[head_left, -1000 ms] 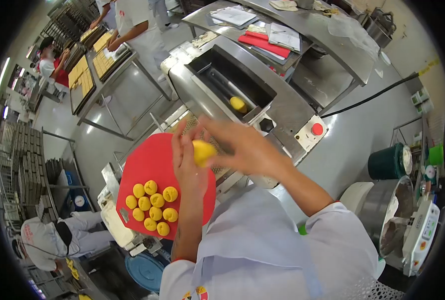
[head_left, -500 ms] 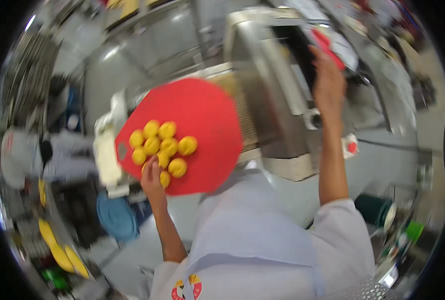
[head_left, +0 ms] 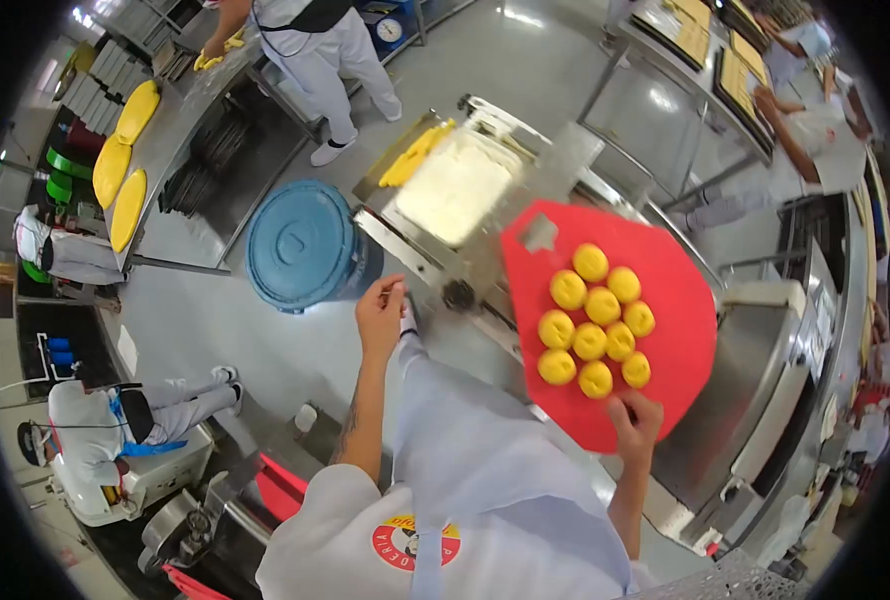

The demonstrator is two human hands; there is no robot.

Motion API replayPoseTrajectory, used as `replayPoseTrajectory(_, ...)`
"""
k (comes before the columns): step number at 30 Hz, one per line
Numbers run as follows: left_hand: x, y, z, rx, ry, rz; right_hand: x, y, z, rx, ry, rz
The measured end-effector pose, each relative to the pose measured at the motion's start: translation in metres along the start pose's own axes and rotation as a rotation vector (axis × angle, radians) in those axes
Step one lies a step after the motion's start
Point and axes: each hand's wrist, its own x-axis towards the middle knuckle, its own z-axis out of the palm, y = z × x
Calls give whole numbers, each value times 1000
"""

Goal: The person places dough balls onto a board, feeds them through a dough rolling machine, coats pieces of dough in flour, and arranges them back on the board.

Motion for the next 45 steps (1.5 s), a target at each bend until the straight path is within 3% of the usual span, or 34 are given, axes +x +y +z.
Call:
replayPoseTrajectory(5,179,-90,-79,-37,-3,-39,42,-7,124,474,37,339)
replayPoseTrajectory(7,242,-89,-93,36,-39,-80,79,-58,196,485,-114,447)
replayPoseTrajectory(8,264,-66,-95,108,-49,-96,95,-78,229,457,-215,376)
replayPoseTrajectory(11,361,-139,-82,348,-135,-5,152,-120,321,533,-427,286)
replayPoseTrajectory(13,407,-175,-66,395,-241,-71,184,-127,382,481,-418,254)
replayPoseTrajectory(16,441,-169,-36,634,-363,-180,241,-128,472,649,-335,303)
replayPoseTrajectory(19,482,-228,-5,420,-417,126,297,-103,566,558,-142,338)
replayPoseTrajectory(21,494,-267,19,499,-383,100,330,-91,612,402,1,351)
replayPoseTrajectory(23,500,-281,38,599,-343,77,361,-90,630,317,149,409)
replayPoseTrajectory(25,494,-244,44,728,-313,57,388,-82,650,191,254,526)
replayPoseTrajectory(28,512,-233,50,787,-473,-163,427,-45,676,17,359,753)
replayPoseTrajectory(31,516,-235,54,873,-482,-109,454,-9,685,49,478,925)
replayPoseTrajectory(34,519,-253,46,726,-625,-37,464,27,695,-32,580,793)
replayPoseTrajectory(37,529,-252,57,528,-535,-297,493,17,688,106,657,1021)
replayPoseTrajectory(40,550,-256,62,-34,-765,-725,502,39,688,-88,591,1135)
replayPoseTrajectory(43,555,-261,58,-44,-839,-795,497,40,694,19,673,985)
replayPoseTrajectory(45,556,-241,43,-78,-833,-798,495,29,683,369,645,1015)
